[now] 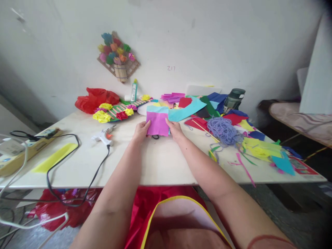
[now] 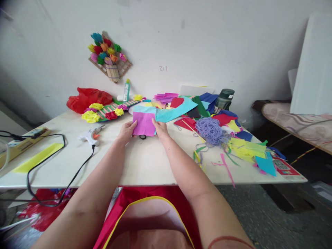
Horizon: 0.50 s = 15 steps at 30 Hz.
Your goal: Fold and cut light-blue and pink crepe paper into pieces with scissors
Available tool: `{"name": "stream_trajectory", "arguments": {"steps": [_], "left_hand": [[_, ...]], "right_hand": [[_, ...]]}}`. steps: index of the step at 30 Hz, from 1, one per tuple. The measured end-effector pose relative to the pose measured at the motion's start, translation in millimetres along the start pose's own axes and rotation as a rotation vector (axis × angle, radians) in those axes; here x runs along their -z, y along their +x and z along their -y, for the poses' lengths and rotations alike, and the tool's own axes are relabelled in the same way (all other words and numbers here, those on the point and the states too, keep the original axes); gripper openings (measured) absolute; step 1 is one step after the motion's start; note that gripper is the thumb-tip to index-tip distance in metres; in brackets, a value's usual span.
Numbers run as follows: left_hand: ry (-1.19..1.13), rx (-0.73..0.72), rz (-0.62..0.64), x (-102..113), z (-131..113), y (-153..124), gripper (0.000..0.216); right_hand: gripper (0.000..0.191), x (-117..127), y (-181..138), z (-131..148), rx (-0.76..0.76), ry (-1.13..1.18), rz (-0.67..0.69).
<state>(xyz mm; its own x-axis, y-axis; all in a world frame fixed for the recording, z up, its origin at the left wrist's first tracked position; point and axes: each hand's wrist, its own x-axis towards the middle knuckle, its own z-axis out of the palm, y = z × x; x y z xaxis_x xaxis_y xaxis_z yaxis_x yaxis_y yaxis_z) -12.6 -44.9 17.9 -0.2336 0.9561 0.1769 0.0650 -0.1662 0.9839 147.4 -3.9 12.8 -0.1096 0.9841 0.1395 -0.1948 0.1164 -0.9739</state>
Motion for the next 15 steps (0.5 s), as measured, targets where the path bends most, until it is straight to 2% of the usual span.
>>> {"name": "stream_trajectory", "arguments": {"steps": [9, 15], "left_hand": [[0.001, 0.016, 0.017, 1.1, -0.7, -0.3, 0.040], [-0.147, 0.051, -0.014, 2.7, 4.1, 3.9, 0.039]], "right_hand": [[0.031, -0.2, 1.6, -4.4, -0.023, 0.045, 0.091], [0.029, -0.1, 0.5, -2.6, -0.035, 0.042, 0.087]]}}
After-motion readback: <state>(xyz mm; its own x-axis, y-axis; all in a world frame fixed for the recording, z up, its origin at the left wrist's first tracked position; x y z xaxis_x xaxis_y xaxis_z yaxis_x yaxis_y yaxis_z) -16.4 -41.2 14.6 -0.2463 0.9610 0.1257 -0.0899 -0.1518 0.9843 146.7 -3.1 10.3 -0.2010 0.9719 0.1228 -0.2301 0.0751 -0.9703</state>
